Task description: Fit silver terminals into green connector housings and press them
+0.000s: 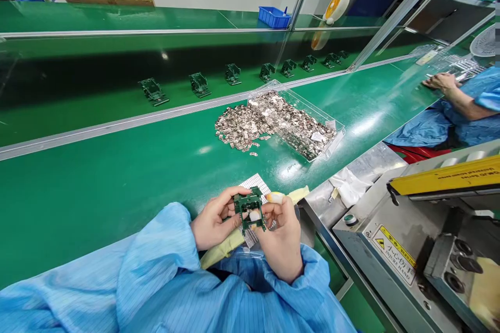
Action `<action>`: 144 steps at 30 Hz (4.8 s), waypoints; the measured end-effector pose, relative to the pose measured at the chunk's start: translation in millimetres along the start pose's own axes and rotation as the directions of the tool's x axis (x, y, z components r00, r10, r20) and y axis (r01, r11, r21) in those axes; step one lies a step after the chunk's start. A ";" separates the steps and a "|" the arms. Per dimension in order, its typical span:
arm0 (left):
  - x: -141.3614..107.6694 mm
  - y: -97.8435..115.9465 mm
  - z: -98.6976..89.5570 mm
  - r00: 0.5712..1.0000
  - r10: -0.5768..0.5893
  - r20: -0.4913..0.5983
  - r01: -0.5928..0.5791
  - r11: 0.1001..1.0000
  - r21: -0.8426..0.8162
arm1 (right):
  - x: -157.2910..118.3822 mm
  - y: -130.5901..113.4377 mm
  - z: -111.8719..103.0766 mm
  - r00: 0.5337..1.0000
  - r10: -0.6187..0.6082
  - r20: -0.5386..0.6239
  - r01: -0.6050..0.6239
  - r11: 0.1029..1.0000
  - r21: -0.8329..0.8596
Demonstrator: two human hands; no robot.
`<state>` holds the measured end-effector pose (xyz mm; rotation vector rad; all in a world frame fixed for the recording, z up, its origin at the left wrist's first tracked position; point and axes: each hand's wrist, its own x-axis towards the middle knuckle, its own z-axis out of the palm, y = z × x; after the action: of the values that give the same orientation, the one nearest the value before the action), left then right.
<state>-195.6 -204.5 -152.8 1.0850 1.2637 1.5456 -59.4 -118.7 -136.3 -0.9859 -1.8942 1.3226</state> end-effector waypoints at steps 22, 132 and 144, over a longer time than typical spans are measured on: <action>-9.6 3.1 12.9 0.975 -0.062 -0.213 0.094 0.986 0.140 | -0.5 -2.4 9.9 0.972 0.212 0.103 -0.236 0.839 0.490; 37.4 8.2 61.5 0.949 -0.177 0.262 0.202 0.977 -0.069 | -23.9 18.8 -90.4 0.959 -0.282 0.031 0.276 0.953 0.124; 41.7 27.8 131.3 0.877 -0.210 0.432 0.153 0.975 0.163 | -77.9 36.8 -135.4 0.912 -0.310 -0.270 0.338 0.939 0.064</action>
<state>-83.3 -134.5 -105.6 1.2738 1.1111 1.0068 100.8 -110.6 -135.2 -0.7093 -1.6805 1.0370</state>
